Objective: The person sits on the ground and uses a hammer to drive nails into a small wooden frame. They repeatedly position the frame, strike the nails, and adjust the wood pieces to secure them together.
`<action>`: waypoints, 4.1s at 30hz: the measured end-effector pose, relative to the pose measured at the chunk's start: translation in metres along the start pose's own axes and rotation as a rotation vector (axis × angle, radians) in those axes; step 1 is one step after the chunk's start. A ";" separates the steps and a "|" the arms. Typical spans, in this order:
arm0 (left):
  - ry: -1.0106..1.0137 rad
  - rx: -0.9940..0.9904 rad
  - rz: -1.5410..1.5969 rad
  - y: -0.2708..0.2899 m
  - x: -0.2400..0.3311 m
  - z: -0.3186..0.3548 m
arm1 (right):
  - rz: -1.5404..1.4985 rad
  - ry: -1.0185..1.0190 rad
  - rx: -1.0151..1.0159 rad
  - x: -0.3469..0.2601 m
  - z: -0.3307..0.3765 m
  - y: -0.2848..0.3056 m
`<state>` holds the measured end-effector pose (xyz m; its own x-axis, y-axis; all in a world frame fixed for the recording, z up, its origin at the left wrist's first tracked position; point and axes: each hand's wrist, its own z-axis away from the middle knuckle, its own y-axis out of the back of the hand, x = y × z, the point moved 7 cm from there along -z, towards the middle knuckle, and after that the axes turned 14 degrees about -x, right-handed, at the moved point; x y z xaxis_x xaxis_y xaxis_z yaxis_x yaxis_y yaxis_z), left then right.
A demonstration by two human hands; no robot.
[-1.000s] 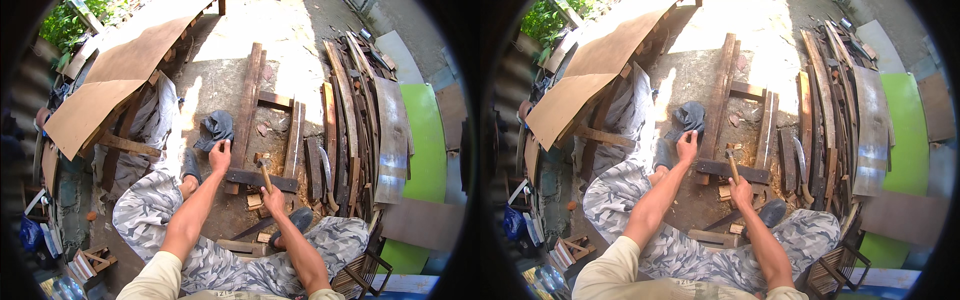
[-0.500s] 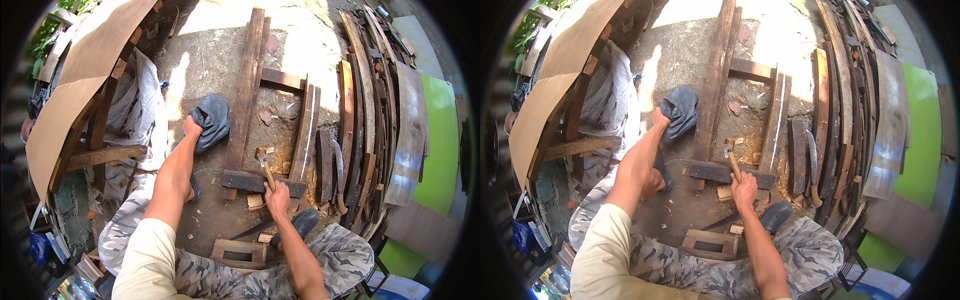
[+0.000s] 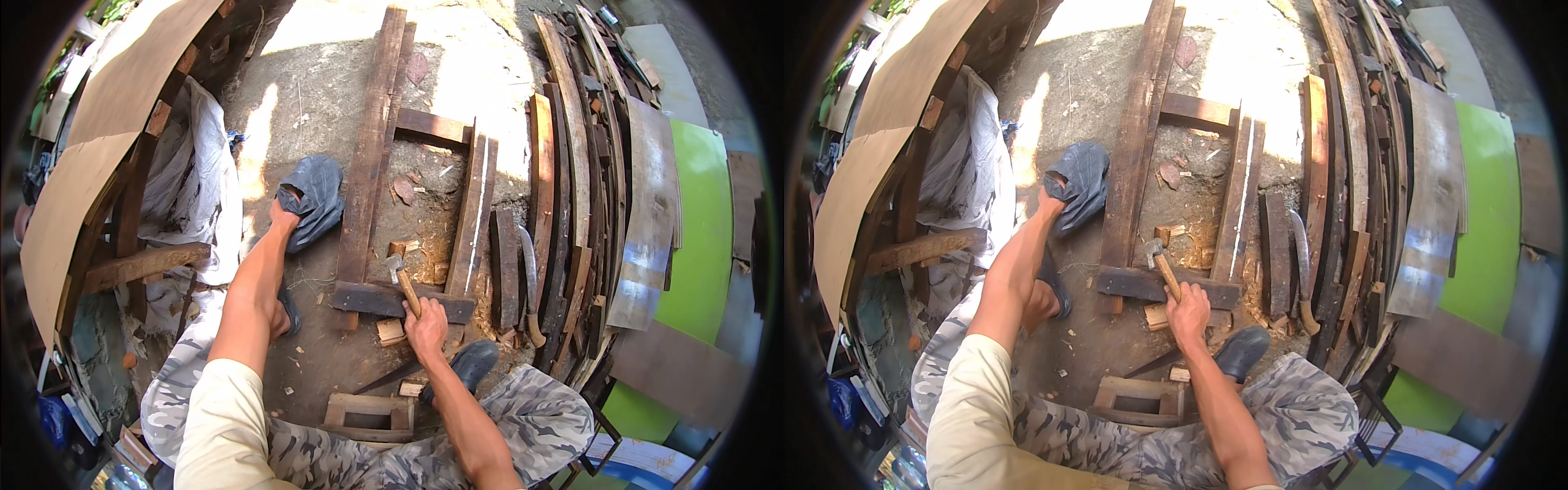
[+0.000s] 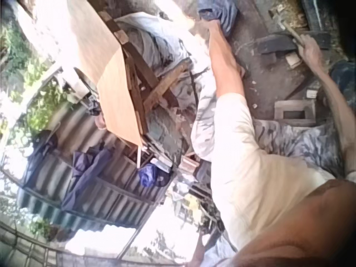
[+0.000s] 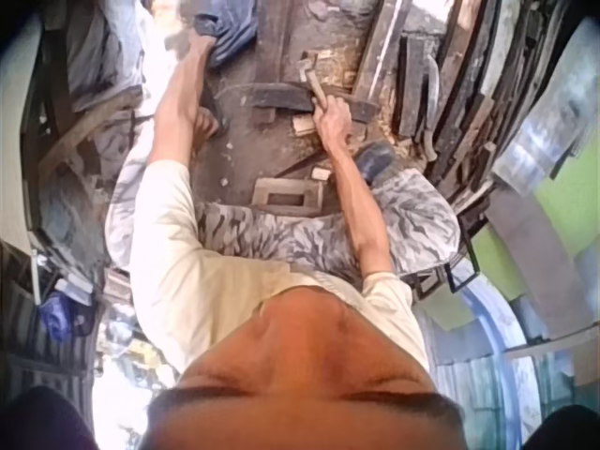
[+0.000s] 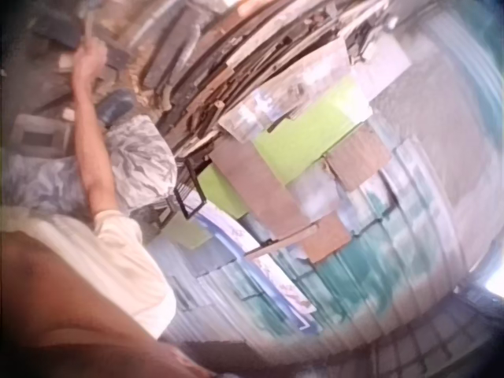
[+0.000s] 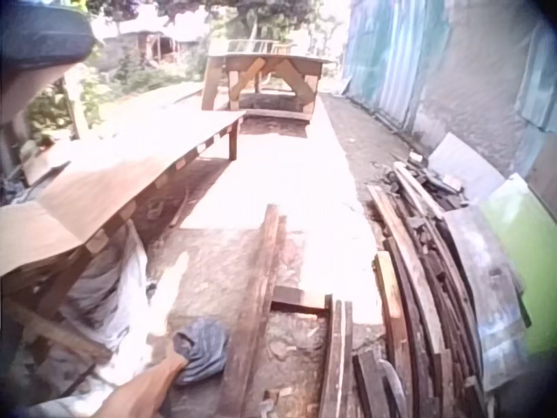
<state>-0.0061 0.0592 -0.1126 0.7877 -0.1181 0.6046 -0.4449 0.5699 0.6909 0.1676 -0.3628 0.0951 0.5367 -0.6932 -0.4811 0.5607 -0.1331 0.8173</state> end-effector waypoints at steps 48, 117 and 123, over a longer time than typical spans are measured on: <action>-0.335 -0.354 0.578 -0.059 0.218 0.497 | -0.497 -0.535 0.033 0.123 0.136 0.014; -0.807 -0.375 -0.013 -0.170 0.305 0.349 | -0.647 -0.526 0.046 0.132 0.165 0.044; -0.802 -0.384 -0.018 -0.170 0.303 0.346 | -0.669 -0.404 0.160 0.105 0.159 0.059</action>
<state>0.1605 -0.3551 0.0897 0.1936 -0.5817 0.7900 -0.1479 0.7787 0.6097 0.1573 -0.5561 0.1431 -0.1691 -0.6296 -0.7583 0.5695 -0.6904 0.4462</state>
